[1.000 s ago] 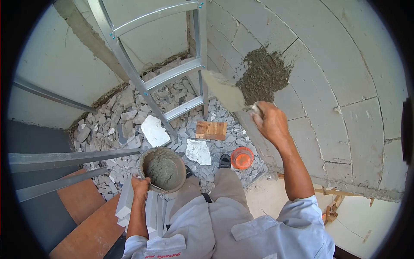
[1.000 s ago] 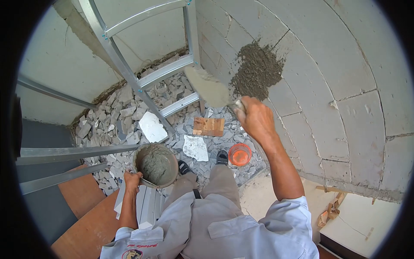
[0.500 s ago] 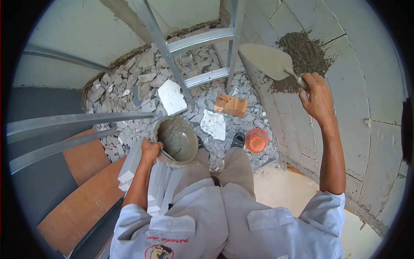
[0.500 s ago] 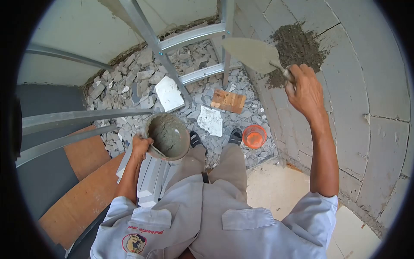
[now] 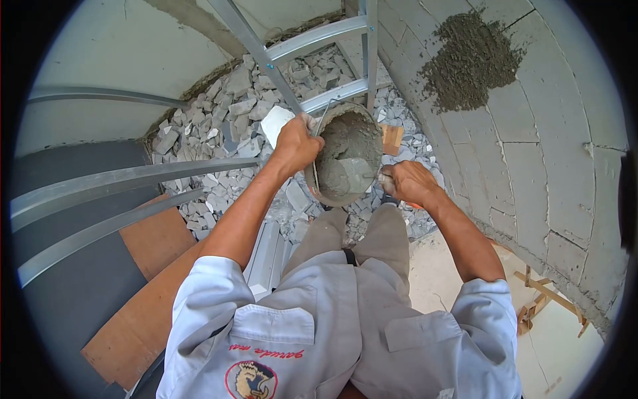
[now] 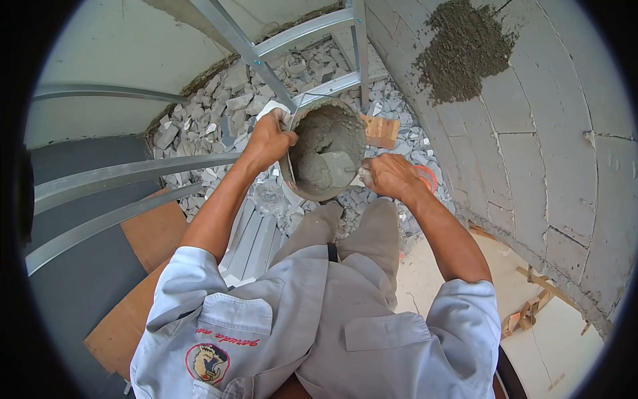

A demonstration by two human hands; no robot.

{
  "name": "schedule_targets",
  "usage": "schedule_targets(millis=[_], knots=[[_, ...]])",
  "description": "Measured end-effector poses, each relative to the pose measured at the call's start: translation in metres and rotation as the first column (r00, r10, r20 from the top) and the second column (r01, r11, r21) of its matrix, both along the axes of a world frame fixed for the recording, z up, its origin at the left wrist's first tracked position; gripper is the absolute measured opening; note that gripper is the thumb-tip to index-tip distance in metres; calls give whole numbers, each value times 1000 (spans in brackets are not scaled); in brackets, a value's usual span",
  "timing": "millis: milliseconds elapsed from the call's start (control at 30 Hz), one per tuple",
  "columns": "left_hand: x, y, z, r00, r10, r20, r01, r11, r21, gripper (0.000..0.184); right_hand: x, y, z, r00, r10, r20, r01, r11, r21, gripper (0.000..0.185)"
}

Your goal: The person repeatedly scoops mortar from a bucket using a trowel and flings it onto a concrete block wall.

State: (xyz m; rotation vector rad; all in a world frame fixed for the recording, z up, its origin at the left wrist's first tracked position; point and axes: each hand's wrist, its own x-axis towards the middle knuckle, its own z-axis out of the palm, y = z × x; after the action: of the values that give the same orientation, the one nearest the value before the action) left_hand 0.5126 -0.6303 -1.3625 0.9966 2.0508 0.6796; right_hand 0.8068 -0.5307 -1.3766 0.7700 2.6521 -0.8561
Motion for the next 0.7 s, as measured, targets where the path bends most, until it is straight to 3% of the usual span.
schedule_targets(millis=[33,133,267,400,567,700], knots=[[4,0,7,1000,2,29,-2,1000,4,38,7,-8,-1,993,-114,-30,110,989,-96,24],[4,-15,18,975,72,212,-77,997,17,32,25,-14,7,974,-211,-88,197,970,-142,26],[5,-31,4,866,248,435,-272,962,-6,24,13,-14,-6,964,-234,124,226,971,80,21],[-11,-60,-8,746,355,564,-422,907,-13,21,-1,-20,-19,985,-167,-34,170,975,145,20],[-45,-120,-56,714,513,476,-552,831,-69,27,-41,-39,-4,986,-167,28,159,969,188,23],[-60,-174,-76,663,617,424,-659,750,-60,30,-74,-56,18,985,-171,17,171,985,0,26]])
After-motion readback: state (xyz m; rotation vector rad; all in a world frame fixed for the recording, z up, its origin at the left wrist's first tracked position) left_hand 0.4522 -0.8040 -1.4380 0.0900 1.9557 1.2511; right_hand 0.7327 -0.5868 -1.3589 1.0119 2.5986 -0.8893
